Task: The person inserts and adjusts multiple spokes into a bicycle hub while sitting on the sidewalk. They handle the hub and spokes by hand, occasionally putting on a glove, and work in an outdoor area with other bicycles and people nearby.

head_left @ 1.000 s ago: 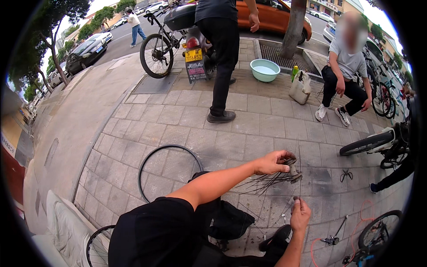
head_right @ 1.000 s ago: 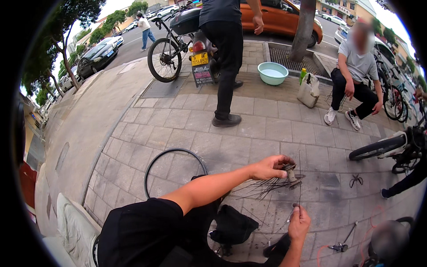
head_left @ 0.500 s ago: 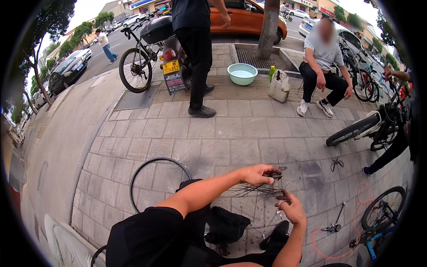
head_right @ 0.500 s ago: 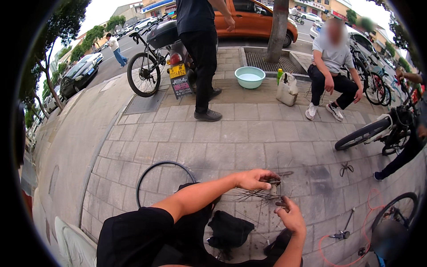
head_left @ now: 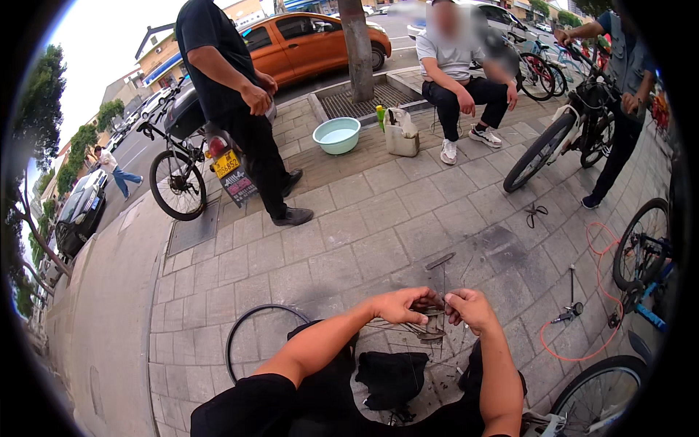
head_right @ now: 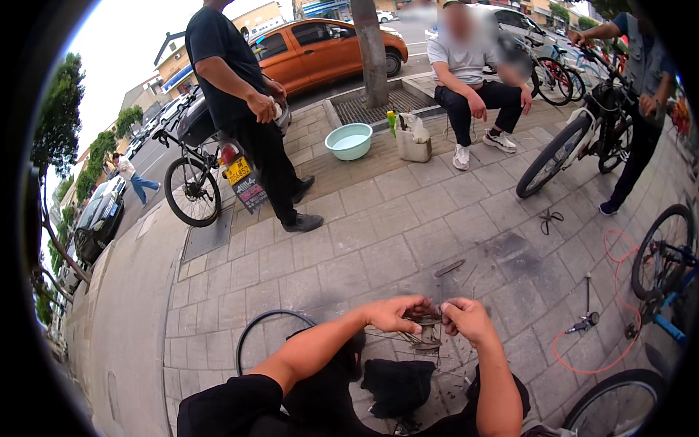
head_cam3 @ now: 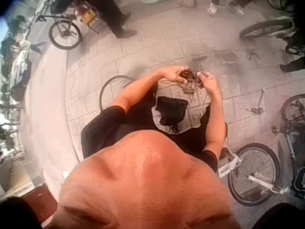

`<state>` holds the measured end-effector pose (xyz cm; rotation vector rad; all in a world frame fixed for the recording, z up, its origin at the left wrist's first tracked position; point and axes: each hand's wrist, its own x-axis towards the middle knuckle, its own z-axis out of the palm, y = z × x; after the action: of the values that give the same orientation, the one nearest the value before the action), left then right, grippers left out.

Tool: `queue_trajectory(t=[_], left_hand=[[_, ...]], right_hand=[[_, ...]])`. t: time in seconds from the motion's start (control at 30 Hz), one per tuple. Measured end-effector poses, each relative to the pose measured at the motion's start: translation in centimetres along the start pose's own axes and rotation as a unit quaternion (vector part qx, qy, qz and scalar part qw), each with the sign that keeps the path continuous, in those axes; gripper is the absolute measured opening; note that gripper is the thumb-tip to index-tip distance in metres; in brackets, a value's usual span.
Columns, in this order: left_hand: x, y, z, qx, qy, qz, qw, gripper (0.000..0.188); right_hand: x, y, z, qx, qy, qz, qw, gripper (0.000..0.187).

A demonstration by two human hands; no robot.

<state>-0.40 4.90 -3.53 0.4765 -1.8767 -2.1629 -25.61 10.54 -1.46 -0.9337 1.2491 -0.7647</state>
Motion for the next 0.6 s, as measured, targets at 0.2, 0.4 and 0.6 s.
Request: queue_trajectory(t=[0.2,0.4,0.6], left_hand=[[0.3,0.4,1.3,0.005,0.003,-0.007,1.0,0.069],[0.4,1.7,1.1,0.097,-0.016,-0.032,0.995,0.063],[0.4,1.3,3.1,0.126,-0.077,-0.043,0.988,0.057]], right_hand=[[0.4,-0.9,0.5,-0.075,0.059,0.034,0.995,0.028],[2.6,-0.1,0.0,-0.14,0.161,-0.098,0.972,0.028],[3.9,-3.8,-5.2,0.104,0.378,-0.256,0.883,0.027]])
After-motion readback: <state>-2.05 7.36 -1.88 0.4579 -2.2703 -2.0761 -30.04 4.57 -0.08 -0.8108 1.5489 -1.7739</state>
